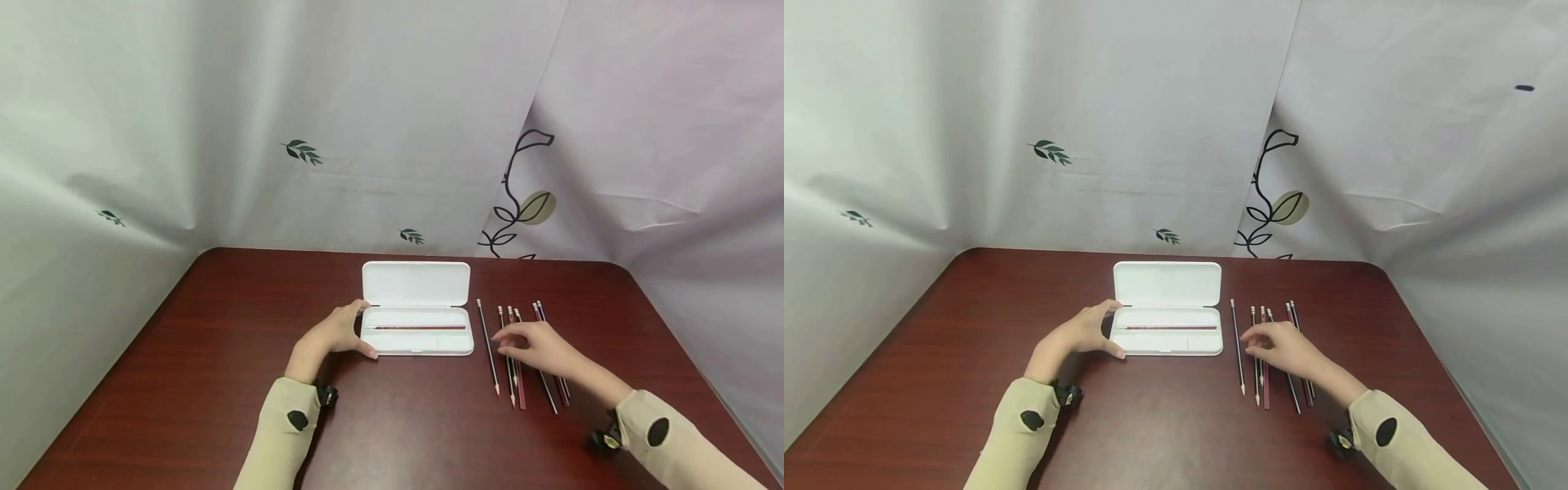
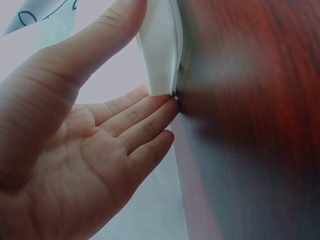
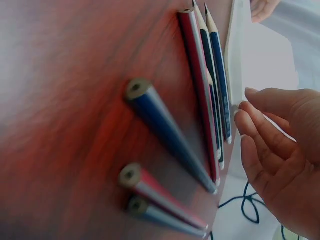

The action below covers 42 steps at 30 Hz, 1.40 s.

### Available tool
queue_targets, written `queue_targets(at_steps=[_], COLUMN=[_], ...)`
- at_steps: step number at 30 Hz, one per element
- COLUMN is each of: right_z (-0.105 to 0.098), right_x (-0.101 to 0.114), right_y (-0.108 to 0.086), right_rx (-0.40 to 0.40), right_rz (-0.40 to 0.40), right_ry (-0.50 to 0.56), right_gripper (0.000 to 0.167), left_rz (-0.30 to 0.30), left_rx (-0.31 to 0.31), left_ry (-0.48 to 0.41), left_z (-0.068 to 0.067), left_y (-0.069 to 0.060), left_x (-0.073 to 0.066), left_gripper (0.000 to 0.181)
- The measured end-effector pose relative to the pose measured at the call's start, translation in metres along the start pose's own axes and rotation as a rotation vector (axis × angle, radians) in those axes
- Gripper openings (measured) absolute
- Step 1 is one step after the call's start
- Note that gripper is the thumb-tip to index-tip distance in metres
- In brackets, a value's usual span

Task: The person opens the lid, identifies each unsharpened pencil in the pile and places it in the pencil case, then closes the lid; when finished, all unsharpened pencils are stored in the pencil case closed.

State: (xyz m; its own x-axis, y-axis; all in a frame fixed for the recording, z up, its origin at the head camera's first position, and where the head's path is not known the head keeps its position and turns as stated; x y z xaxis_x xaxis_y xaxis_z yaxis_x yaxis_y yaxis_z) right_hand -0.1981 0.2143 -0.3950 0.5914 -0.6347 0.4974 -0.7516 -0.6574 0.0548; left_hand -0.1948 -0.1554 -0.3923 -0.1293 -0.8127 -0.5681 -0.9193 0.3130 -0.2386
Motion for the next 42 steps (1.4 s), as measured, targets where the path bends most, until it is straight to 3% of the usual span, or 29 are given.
queue_targets(at_steps=[3, 9, 13, 17, 22, 27, 36, 42], right_z=[-0.001, 0.002, 0.007, 0.007, 0.004, 0.002, 0.002, 0.0], right_x=[-0.002, -0.002, -0.001, 0.001, 0.005, 0.005, -0.009, -0.008], right_y=[-0.008, -0.02, -0.023, -0.021, -0.015, -0.014, -0.011, -0.013], right_rx=[-0.035, -0.095, -0.11, -0.085, 0.008, 0.079, 0.153, 0.171], right_rz=[0.076, 0.318, 0.403, 0.464, 0.539, 0.6, 0.625, 0.617], right_ry=[0.009, 0.084, 0.112, 0.13, 0.135, 0.206, 0.468, 0.452], right_gripper=[0.014, 0.017, 0.017, 0.019, 0.022, 0.022, 0.025, 0.021], left_rz=[0.002, -0.004, -0.012, -0.013, -0.017, -0.014, -0.02, -0.013], left_rx=[-0.002, -0.004, -0.003, 0.003, -0.003, 0.005, 0.006, 0.015], left_ry=[-0.001, 0.002, 0.006, 0.005, 0.009, -0.003, -0.004, -0.009], left_z=[0.0, 0.001, 0.001, 0.001, 0.001, 0.001, -0.001, 0.0], left_y=[0.0, 0.0, 0.001, 0.001, 0.002, 0.002, 0.0, 0.001], left_x=[0.0, 0.0, 0.001, 0.0, 0.001, 0.002, 0.002, 0.001], left_gripper=[0.094, 0.094, 0.094, 0.095, 0.096, 0.097, 0.097, 0.097])
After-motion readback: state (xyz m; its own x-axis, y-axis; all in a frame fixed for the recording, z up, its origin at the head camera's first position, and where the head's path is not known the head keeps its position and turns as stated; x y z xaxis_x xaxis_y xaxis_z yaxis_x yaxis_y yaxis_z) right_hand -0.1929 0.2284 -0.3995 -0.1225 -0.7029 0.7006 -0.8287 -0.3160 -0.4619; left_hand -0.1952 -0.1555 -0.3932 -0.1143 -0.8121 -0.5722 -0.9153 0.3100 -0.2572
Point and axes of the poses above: each hand's wrist, its own y-axis towards the middle knuckle, its own z-axis out of the palm, x = y × z, the point moved 1 cm from there along y, towards the middle knuckle, and after that the axes turned 7 degrees about x, right-handed, at the moved point
